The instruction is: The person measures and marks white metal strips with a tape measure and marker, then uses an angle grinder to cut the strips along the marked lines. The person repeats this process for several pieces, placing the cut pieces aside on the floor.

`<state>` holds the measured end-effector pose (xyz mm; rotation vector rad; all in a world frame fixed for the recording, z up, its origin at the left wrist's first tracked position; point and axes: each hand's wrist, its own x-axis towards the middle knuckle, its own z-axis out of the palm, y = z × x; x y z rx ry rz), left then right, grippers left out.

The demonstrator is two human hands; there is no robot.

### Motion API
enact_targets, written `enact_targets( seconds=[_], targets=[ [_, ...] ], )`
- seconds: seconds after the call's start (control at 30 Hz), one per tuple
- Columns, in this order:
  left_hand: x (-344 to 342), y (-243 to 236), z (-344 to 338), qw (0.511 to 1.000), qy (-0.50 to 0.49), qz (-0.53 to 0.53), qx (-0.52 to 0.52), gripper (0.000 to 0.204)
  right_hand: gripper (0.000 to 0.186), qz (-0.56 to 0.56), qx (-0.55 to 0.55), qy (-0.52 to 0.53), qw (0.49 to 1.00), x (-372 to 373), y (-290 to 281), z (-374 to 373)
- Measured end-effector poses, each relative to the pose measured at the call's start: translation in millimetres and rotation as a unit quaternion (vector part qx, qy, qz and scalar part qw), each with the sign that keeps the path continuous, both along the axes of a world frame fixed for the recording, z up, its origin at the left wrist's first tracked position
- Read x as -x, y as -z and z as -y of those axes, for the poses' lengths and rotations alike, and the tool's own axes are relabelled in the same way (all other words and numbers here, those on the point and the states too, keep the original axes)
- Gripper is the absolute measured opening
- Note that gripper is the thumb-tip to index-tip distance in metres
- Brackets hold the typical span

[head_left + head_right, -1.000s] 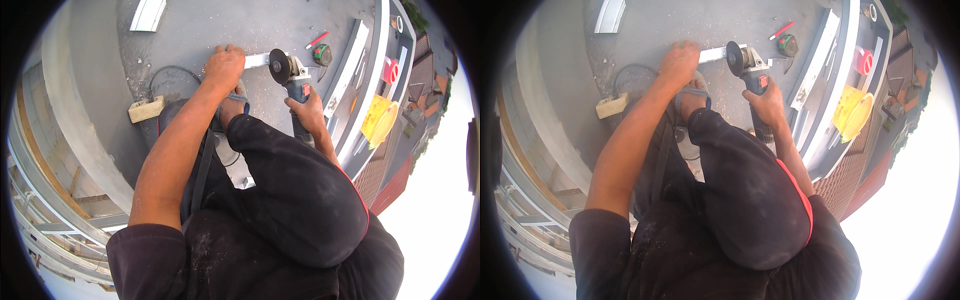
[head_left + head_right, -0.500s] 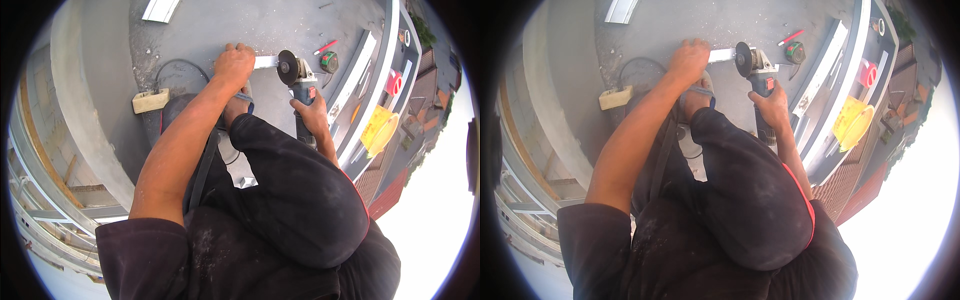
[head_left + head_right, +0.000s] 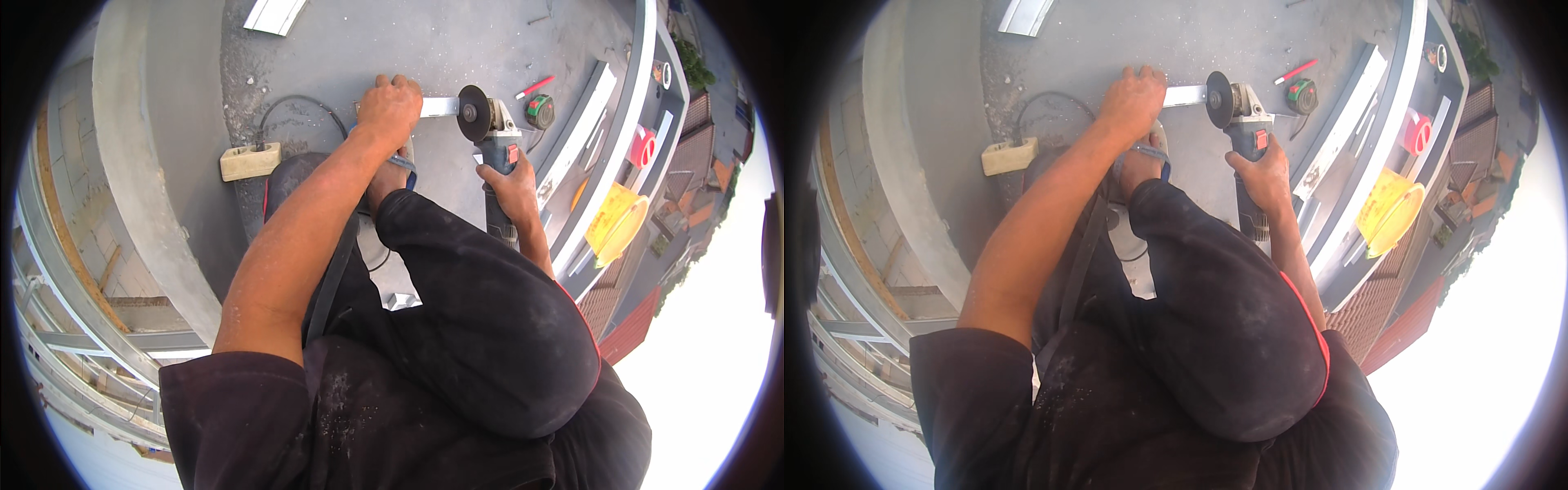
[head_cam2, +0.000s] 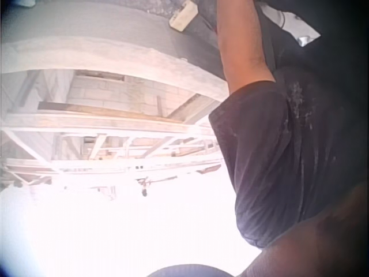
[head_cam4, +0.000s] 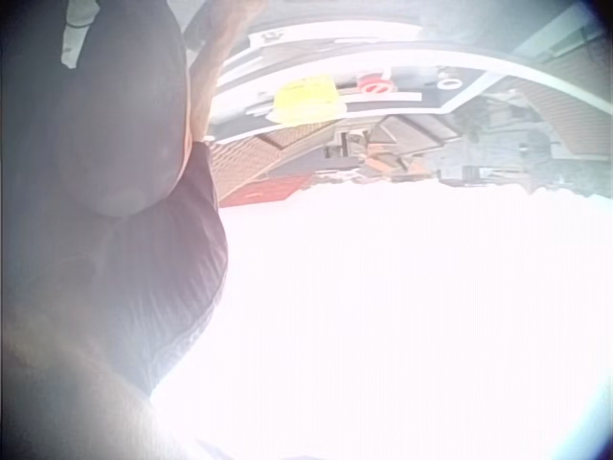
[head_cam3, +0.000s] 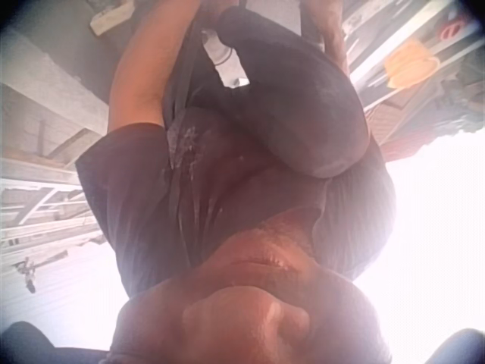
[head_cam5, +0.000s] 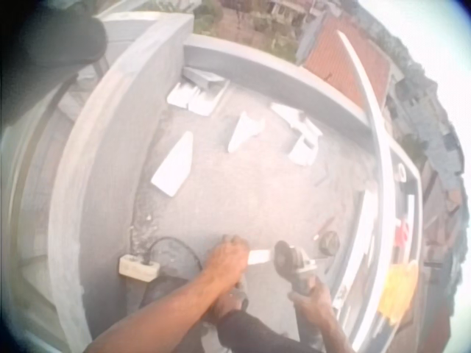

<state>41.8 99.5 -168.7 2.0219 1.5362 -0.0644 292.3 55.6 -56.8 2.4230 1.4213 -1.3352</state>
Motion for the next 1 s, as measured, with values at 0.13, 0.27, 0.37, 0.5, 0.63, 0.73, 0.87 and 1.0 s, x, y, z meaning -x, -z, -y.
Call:
enact_targets(
  seconds=[0.13,0.27,0.37,0.5,0.63,0.73,0.87,1.0],
  targets=[
    [0,-1,2,1.000,0.000,0.005,-0.013,0.023,0.055,0.001,-0.002,0.002,1.000,3,-3,-2],
    [0,3,3,1.000,-0.006,0.007,-0.010,0.023,0.055,0.010,-0.006,-0.011,1.000,2,-2,-3],
    [-1,4,3,1.000,0.003,-0.006,-0.011,0.023,0.055,0.005,-0.005,-0.008,1.000,5,-5,-5],
    [-1,8,7,1.000,-0.008,0.005,-0.027,0.024,0.057,0.002,0.000,-0.021,1.000,-1,-1,-4],
    [-1,1,5,1.000,-0.011,-0.011,0.004,0.032,0.055,-0.038,-0.010,0.053,0.998,-2,-11,2],
    [7,-5,-6,0.996,-0.079,0.035,0.018,0.039,0.050,-0.093,-0.041,0.139,0.985,-8,-33,1],
    [50,-34,-61,0.972,-0.201,0.111,0.056,0.058,0.035,-0.104,-0.114,0.179,0.972,-23,-58,-9],
    [101,-30,-76,0.950,-0.280,0.041,-0.129,0.063,0.030,-0.122,-0.121,0.199,0.965,-30,-56,-14]
  ],
)
